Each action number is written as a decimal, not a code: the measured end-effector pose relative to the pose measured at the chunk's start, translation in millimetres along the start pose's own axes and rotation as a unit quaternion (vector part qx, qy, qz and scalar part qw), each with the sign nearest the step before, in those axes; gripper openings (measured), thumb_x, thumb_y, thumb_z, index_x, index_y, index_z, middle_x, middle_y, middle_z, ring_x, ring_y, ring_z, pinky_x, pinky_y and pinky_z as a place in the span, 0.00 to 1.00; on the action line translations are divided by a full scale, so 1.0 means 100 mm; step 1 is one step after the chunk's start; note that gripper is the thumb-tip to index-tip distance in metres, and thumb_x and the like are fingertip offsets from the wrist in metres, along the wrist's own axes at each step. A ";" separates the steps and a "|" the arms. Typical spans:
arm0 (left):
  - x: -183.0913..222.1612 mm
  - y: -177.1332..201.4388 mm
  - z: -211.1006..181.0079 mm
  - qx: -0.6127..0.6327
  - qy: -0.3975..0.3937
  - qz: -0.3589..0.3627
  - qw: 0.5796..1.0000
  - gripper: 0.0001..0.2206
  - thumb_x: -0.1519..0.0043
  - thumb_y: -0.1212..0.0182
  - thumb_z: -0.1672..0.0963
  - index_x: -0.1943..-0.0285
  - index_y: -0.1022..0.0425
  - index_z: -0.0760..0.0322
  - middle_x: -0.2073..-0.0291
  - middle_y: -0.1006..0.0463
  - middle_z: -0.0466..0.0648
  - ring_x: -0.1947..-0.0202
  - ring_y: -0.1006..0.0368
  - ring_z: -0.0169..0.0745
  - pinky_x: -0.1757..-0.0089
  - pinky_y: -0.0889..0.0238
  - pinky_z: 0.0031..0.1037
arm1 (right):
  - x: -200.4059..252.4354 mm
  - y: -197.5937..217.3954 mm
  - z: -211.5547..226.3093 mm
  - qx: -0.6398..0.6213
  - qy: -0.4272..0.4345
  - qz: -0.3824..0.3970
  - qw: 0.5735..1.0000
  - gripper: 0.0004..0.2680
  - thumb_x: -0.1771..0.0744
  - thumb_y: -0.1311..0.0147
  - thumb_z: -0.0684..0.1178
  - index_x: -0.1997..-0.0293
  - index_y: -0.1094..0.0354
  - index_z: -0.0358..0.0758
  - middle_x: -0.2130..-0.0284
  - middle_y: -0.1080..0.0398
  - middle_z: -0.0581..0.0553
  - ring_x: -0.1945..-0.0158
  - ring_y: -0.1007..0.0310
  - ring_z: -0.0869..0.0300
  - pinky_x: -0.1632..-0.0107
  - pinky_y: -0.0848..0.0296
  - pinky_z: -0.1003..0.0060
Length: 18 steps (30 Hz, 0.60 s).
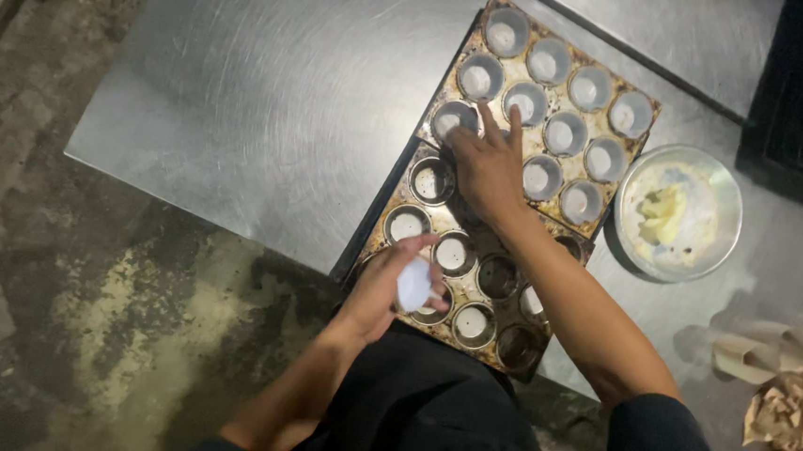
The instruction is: The person places paper cupcake liners into the individual wells of a metal muffin tin by hand, moving from the top row to the bottom row.
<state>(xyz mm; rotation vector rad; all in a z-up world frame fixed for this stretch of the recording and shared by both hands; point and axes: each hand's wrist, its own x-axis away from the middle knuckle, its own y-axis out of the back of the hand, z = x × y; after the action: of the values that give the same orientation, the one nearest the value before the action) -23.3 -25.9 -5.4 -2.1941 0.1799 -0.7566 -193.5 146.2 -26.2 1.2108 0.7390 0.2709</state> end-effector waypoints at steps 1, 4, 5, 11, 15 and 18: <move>-0.06 0.00 -0.04 0.049 0.000 0.019 0.999 0.28 0.30 0.51 0.46 0.32 0.35 0.73 0.66 0.24 0.52 0.62 0.23 0.44 0.60 0.23 0.41 | 0.00 0.09 0.03 -0.030 -0.021 -0.022 0.999 0.08 0.34 0.44 0.38 0.52 0.25 0.39 0.54 0.23 0.45 0.33 0.34 0.42 0.28 0.54 0.36; -0.18 -0.02 -0.12 0.126 0.013 0.067 0.990 0.32 0.31 0.59 0.41 0.33 0.36 0.70 0.64 0.23 0.54 0.58 0.22 0.49 0.57 0.24 0.48 | 0.14 0.49 0.18 -0.100 -0.082 -0.082 0.988 0.04 0.34 0.38 0.41 0.57 0.27 0.39 0.60 0.24 0.43 0.40 0.29 0.44 0.34 0.44 0.44; -0.22 -0.03 -0.13 0.133 0.014 0.072 0.988 0.33 0.32 0.60 0.40 0.33 0.36 0.70 0.64 0.22 0.54 0.58 0.22 0.49 0.57 0.24 0.47 | 0.26 0.66 0.26 -0.112 -0.104 -0.098 0.983 0.04 0.34 0.37 0.41 0.59 0.27 0.40 0.61 0.25 0.42 0.42 0.29 0.45 0.37 0.41 0.47; -0.55 -0.25 0.12 0.105 0.032 0.042 0.993 0.32 0.29 0.61 0.41 0.34 0.33 0.71 0.59 0.21 0.55 0.56 0.22 0.46 0.53 0.28 0.36 | 0.94 1.32 0.77 -0.220 -0.087 -0.044 0.971 0.14 0.40 0.33 0.49 0.54 0.29 0.39 0.58 0.25 0.43 0.48 0.30 0.47 0.45 0.37 0.51; -0.74 -0.56 0.50 -0.078 0.091 -0.005 0.993 0.27 0.28 0.60 0.44 0.37 0.31 0.68 0.56 0.22 0.50 0.57 0.24 0.40 0.55 0.30 0.33 | 1.38 1.36 0.81 -0.166 -0.122 -0.039 0.978 0.15 0.41 0.32 0.50 0.54 0.28 0.37 0.54 0.25 0.42 0.42 0.32 0.46 0.37 0.40 0.41; -0.82 -0.91 0.86 -0.072 0.087 0.031 0.993 0.24 0.29 0.57 0.45 0.39 0.30 0.68 0.55 0.22 0.51 0.54 0.25 0.40 0.52 0.30 0.30 | 1.80 1.46 0.64 -0.179 -0.225 -0.108 0.952 0.08 0.38 0.34 0.46 0.59 0.26 0.41 0.59 0.26 0.49 0.41 0.30 0.52 0.34 0.39 0.46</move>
<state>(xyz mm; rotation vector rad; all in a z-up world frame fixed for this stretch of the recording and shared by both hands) -51.0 120.8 -20.5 -2.2456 0.4004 -0.9257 8.6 250.7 50.9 0.7947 0.3937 -0.0556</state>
